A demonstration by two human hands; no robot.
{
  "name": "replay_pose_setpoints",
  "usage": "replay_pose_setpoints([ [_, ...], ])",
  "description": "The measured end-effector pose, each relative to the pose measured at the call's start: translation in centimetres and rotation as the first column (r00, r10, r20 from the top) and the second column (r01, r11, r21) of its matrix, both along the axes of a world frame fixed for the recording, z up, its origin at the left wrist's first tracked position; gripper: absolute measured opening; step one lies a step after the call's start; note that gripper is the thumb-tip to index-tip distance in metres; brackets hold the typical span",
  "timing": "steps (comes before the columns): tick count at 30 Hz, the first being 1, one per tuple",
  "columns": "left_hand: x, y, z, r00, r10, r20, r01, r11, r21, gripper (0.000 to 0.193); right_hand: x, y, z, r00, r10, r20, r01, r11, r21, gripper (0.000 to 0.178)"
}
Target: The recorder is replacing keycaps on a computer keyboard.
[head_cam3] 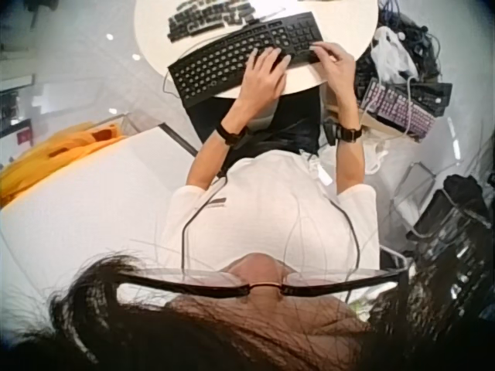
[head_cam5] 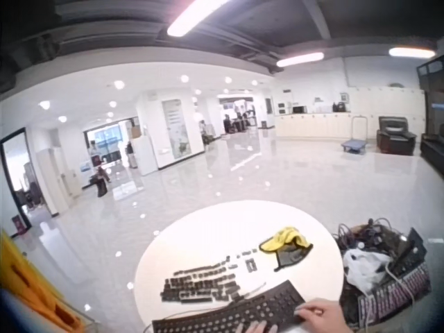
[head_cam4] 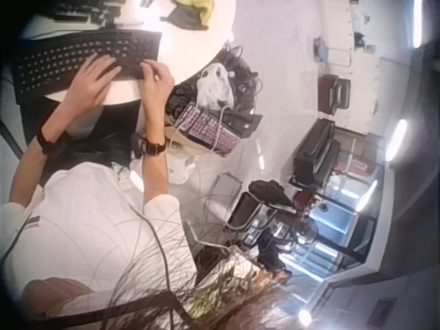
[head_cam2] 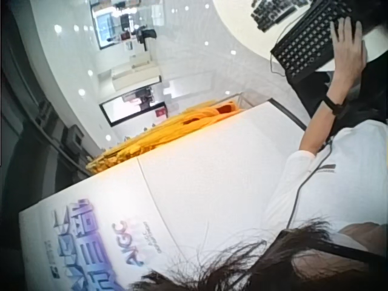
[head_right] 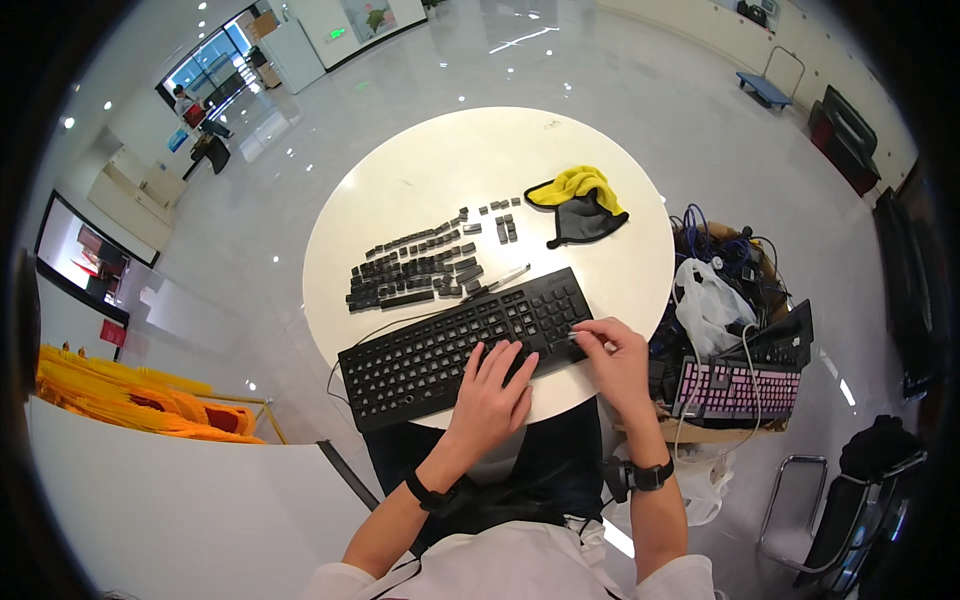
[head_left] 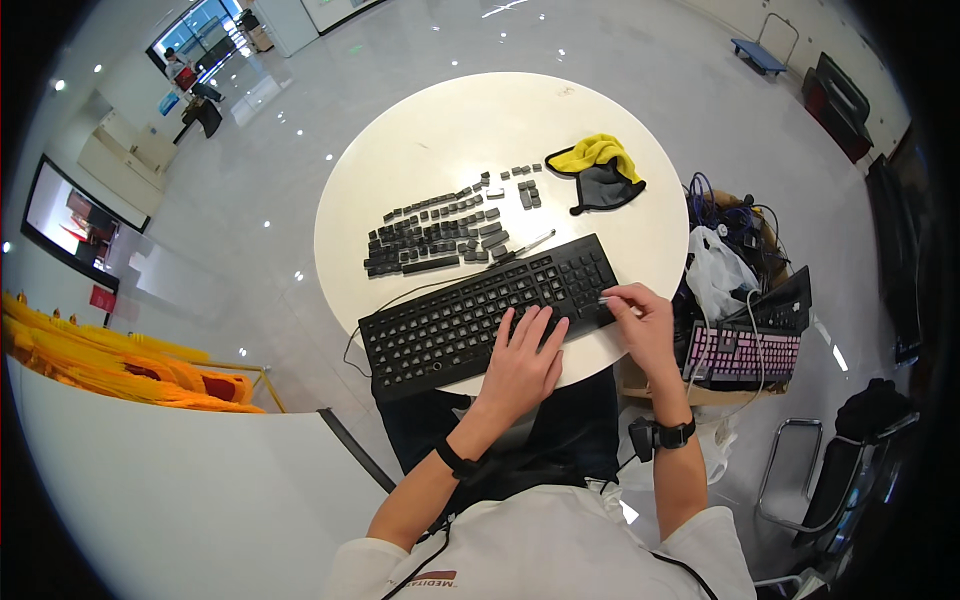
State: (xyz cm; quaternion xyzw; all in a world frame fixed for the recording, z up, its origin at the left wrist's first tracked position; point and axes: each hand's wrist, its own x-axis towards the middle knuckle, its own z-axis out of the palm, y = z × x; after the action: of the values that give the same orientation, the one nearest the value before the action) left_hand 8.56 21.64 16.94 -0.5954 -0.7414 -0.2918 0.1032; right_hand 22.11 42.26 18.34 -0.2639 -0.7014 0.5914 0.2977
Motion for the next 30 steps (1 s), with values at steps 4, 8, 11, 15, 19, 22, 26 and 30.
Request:
replay_pose_setpoints([
  [4,-0.1,0.0,-0.4,0.995,-0.008,0.102,-0.004,0.993,0.115,0.046,0.1,3.0,-1.4,0.941,-0.336,0.046,0.297,0.882,0.365,0.012],
  [8,-0.5,-0.2,-0.6,0.980,0.132,0.150,-0.160,0.969,0.191,0.040,-1.2,3.7,-2.0,0.926,-0.376,0.040,0.296,0.787,0.541,0.015],
  [11,-0.6,-0.2,-0.6,0.969,0.177,0.170,-0.209,0.959,0.192,0.038,-1.5,3.7,-2.3,0.912,-0.397,0.107,0.254,0.749,0.612,0.017],
  [15,-0.5,-0.2,-0.8,0.975,0.154,0.157,-0.181,0.967,0.178,0.037,-1.3,2.1,0.8,0.920,-0.379,0.095,0.229,0.719,0.656,0.028],
  [19,-0.6,-0.4,-1.0,0.971,0.160,0.176,-0.191,0.965,0.178,0.036,-2.3,-3.1,4.4,0.971,0.011,0.237,-0.184,0.665,0.724,0.029],
  [22,-0.6,-0.6,-1.0,0.971,0.161,0.178,-0.193,0.964,0.182,0.037,-3.5,-5.1,4.0,0.948,0.003,0.318,-0.257,0.596,0.761,0.027],
  [26,-0.4,-0.5,-1.4,0.971,0.159,0.180,-0.195,0.959,0.204,0.037,-4.3,-5.7,2.4,0.937,-0.124,0.327,-0.196,0.588,0.785,0.024],
  [30,-0.4,-0.5,-1.6,0.969,0.162,0.187,-0.203,0.954,0.222,0.038,-4.9,-6.2,1.5,0.934,-0.194,0.301,-0.140,0.574,0.806,0.016],
])
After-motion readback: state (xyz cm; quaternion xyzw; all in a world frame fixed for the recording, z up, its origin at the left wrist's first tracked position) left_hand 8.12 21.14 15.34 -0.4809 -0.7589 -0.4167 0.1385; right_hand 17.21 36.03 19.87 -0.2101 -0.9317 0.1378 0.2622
